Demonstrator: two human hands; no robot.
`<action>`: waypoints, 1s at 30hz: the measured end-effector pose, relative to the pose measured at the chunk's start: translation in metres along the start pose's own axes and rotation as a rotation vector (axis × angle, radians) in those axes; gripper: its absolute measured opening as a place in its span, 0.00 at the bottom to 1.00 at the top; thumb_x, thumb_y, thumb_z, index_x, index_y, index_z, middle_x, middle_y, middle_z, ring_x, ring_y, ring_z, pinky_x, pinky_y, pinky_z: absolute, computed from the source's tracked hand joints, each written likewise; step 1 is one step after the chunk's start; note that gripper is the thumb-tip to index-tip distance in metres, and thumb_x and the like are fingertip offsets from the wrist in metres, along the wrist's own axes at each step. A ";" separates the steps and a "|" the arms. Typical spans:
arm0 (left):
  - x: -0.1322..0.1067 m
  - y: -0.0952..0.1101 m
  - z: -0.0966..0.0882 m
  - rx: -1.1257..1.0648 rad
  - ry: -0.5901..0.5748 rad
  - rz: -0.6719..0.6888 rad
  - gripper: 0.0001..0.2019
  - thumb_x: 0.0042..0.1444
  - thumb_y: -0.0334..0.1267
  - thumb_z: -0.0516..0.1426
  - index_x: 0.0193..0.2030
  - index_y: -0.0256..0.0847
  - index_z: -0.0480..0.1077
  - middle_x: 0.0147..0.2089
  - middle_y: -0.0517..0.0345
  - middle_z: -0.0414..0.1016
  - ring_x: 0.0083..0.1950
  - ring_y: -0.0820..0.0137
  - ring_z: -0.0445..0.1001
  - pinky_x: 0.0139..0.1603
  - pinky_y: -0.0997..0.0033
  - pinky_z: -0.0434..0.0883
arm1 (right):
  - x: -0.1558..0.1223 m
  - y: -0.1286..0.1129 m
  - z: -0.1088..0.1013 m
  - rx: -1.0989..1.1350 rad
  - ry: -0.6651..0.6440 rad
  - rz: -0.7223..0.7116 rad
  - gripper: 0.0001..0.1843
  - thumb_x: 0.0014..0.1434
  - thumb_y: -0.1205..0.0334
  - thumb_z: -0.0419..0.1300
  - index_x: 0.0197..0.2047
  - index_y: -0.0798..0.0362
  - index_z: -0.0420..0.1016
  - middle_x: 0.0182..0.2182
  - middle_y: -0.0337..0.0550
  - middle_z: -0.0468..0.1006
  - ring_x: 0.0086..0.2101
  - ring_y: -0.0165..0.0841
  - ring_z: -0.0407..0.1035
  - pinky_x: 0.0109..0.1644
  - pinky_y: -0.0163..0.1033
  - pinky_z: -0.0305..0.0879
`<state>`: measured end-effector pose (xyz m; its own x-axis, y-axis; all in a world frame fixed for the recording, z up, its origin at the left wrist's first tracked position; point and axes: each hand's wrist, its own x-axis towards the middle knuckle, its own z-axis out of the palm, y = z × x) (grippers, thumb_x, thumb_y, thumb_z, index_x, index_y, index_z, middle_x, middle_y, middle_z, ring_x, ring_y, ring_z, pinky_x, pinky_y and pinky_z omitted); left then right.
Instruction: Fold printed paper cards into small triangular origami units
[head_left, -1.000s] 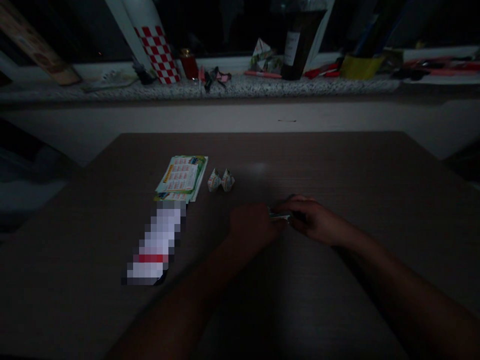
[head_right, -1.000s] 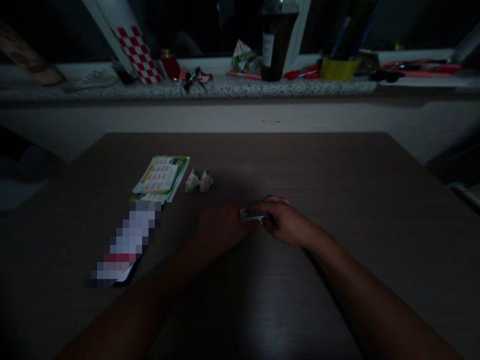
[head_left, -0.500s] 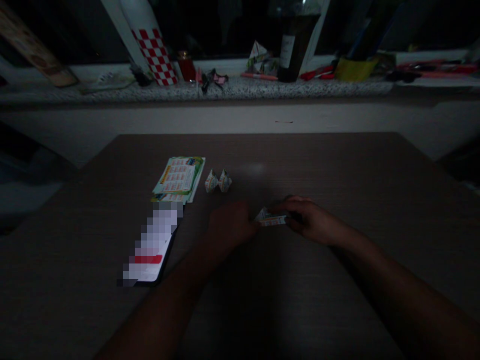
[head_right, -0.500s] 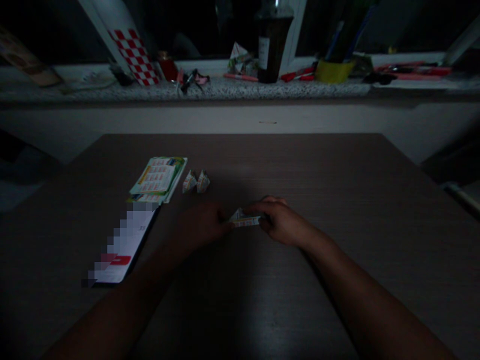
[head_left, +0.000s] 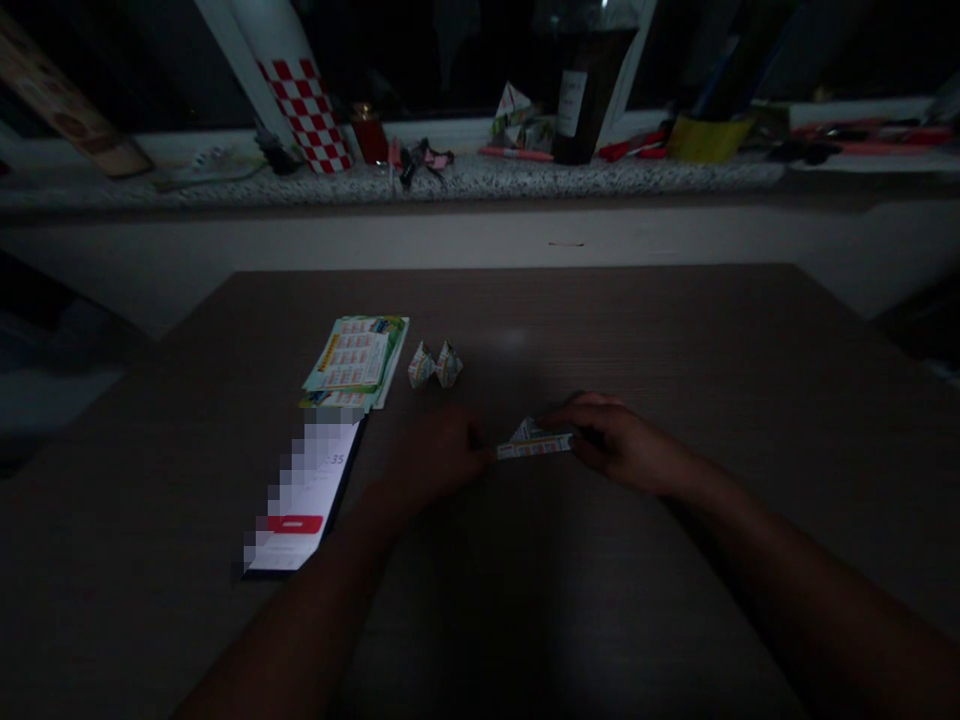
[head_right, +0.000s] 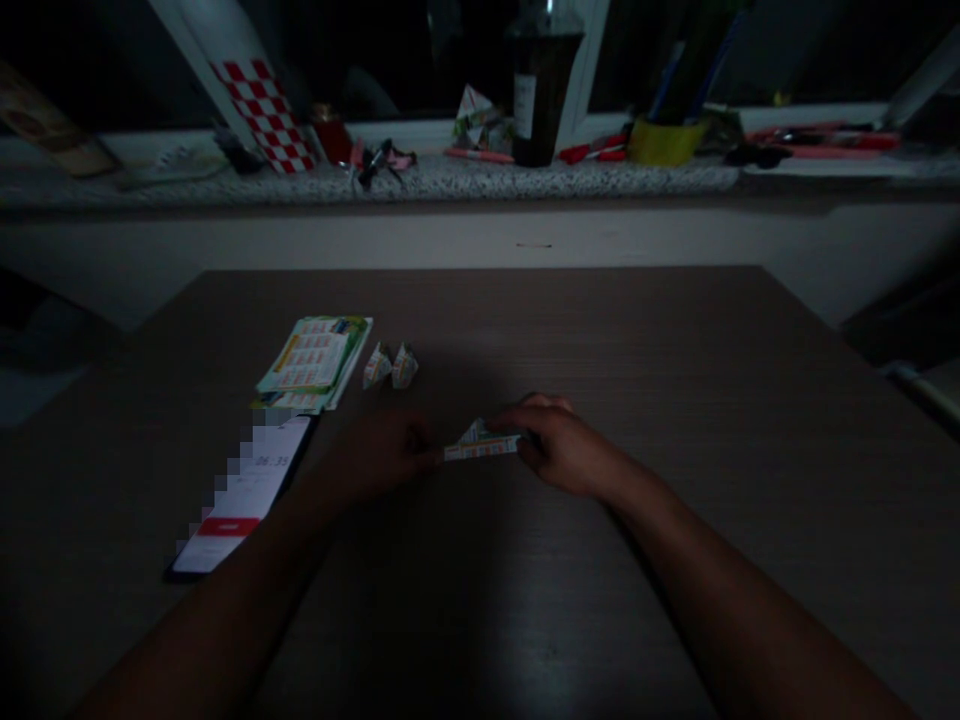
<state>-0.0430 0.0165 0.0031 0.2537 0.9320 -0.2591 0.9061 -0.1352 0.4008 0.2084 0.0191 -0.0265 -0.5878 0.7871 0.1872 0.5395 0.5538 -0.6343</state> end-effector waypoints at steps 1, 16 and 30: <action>-0.001 0.000 0.001 -0.012 0.010 0.011 0.10 0.48 0.43 0.59 0.34 0.41 0.74 0.35 0.54 0.77 0.33 0.65 0.73 0.28 0.70 0.59 | 0.000 -0.001 0.001 -0.005 0.017 0.001 0.27 0.52 0.77 0.57 0.54 0.47 0.72 0.45 0.45 0.78 0.46 0.39 0.69 0.52 0.49 0.63; -0.004 0.026 0.028 0.036 0.276 0.276 0.12 0.54 0.44 0.59 0.40 0.38 0.74 0.40 0.51 0.72 0.45 0.61 0.71 0.47 0.63 0.67 | 0.004 -0.008 0.014 -0.300 0.035 -0.028 0.27 0.60 0.53 0.59 0.59 0.54 0.67 0.60 0.56 0.66 0.59 0.50 0.58 0.59 0.57 0.55; 0.000 0.027 0.021 -0.255 0.116 0.248 0.10 0.56 0.43 0.58 0.35 0.38 0.75 0.35 0.55 0.76 0.39 0.65 0.73 0.39 0.68 0.66 | 0.003 -0.011 0.018 0.120 0.183 0.031 0.17 0.56 0.66 0.62 0.49 0.49 0.72 0.41 0.45 0.79 0.41 0.37 0.73 0.45 0.44 0.69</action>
<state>-0.0119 0.0059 -0.0043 0.4019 0.9151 -0.0312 0.7049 -0.2874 0.6485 0.1898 0.0103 -0.0319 -0.4469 0.8455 0.2922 0.4737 0.5008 -0.7244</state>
